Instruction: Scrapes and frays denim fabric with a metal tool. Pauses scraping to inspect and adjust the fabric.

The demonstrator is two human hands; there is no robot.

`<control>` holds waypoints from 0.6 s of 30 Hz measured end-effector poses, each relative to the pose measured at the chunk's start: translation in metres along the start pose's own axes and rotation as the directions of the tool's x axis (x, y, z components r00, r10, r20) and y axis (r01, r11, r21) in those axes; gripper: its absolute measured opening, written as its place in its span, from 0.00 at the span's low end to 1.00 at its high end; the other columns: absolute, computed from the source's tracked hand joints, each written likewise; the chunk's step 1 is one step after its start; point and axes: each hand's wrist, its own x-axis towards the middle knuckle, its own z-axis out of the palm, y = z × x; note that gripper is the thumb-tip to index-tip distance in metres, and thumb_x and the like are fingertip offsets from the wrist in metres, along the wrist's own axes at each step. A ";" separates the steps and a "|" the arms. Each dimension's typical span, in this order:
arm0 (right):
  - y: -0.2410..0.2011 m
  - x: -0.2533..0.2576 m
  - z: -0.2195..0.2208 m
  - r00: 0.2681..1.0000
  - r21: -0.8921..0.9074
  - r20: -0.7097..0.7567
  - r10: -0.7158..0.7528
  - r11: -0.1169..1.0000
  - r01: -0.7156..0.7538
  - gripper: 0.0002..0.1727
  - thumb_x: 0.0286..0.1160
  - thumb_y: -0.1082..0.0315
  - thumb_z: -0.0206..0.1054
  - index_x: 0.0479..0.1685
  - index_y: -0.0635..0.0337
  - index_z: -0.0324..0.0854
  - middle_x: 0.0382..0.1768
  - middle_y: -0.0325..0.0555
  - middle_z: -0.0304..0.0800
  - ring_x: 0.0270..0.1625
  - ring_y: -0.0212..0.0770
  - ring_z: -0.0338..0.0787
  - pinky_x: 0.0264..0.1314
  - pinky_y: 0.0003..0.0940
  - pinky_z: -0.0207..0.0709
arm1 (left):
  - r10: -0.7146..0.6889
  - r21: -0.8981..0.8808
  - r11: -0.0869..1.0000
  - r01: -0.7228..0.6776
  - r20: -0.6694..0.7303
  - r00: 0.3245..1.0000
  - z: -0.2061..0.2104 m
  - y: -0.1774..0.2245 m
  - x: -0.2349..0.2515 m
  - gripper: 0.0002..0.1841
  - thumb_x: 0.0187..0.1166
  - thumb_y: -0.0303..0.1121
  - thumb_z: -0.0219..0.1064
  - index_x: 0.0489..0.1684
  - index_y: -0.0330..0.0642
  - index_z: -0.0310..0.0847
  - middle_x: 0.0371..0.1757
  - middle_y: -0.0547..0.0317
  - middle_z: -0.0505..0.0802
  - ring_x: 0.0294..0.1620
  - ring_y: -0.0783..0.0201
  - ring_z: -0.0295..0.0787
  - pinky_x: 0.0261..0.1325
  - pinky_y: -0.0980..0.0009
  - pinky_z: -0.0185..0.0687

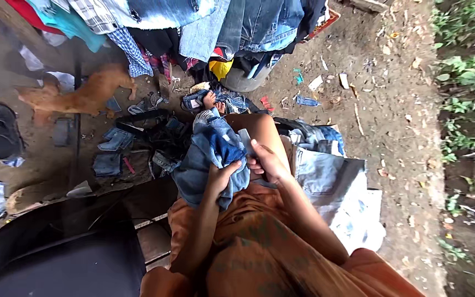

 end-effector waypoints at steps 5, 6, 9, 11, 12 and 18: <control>-0.003 -0.020 -0.013 0.996 0.029 -0.024 -0.085 0.996 0.086 0.20 0.94 0.55 0.38 0.58 0.54 0.74 0.20 0.27 0.74 0.15 0.19 0.67 0.16 0.13 0.61 | 0.000 -0.061 0.998 0.000 -0.005 1.000 -0.002 0.000 0.000 0.18 0.72 0.15 0.69 0.59 0.28 0.75 0.43 0.56 0.93 0.46 0.73 0.92 0.58 0.74 0.88; 0.001 -0.023 -0.012 0.972 -0.104 -0.082 -0.219 0.972 0.211 0.19 0.91 0.59 0.44 0.65 0.57 0.75 0.22 0.27 0.74 0.18 0.19 0.67 0.19 0.15 0.62 | -0.004 -0.062 0.998 0.004 0.004 1.000 -0.001 0.000 0.001 0.17 0.72 0.15 0.69 0.59 0.27 0.75 0.43 0.56 0.93 0.46 0.73 0.92 0.58 0.74 0.88; 0.014 -0.030 -0.015 0.836 -0.581 -0.036 -0.547 0.692 0.428 0.26 0.84 0.57 0.60 0.74 0.66 0.74 0.33 0.39 0.86 0.30 0.26 0.80 0.38 0.27 0.78 | -0.010 -0.052 0.999 0.012 0.029 1.000 0.002 -0.001 0.005 0.16 0.72 0.16 0.69 0.57 0.27 0.76 0.43 0.57 0.93 0.47 0.74 0.91 0.58 0.75 0.87; 0.021 -0.031 -0.014 0.771 -0.772 0.065 -0.634 0.457 0.441 0.28 0.85 0.52 0.61 0.74 0.64 0.79 0.38 0.50 0.92 0.32 0.40 0.88 0.38 0.43 0.84 | -0.015 -0.056 0.998 0.017 0.039 0.999 0.002 0.000 0.007 0.14 0.73 0.16 0.68 0.56 0.28 0.77 0.42 0.57 0.93 0.46 0.74 0.91 0.58 0.74 0.87; 0.024 -0.030 -0.013 0.749 -0.832 0.104 -0.655 0.354 0.426 0.28 0.84 0.51 0.61 0.73 0.62 0.81 0.40 0.54 0.94 0.32 0.47 0.91 0.35 0.49 0.85 | -0.019 -0.053 0.998 0.022 0.045 0.999 0.001 0.001 0.007 0.13 0.73 0.15 0.67 0.54 0.28 0.78 0.41 0.58 0.93 0.46 0.74 0.91 0.58 0.74 0.87; 0.034 -0.014 -0.016 0.745 -0.896 0.116 -0.657 0.255 0.365 0.22 0.86 0.52 0.59 0.71 0.47 0.87 0.37 0.55 0.94 0.29 0.52 0.91 0.29 0.52 0.83 | -0.062 -0.022 0.998 0.063 0.045 0.997 -0.003 0.005 0.012 0.12 0.74 0.16 0.68 0.53 0.30 0.79 0.39 0.59 0.94 0.44 0.74 0.92 0.57 0.75 0.87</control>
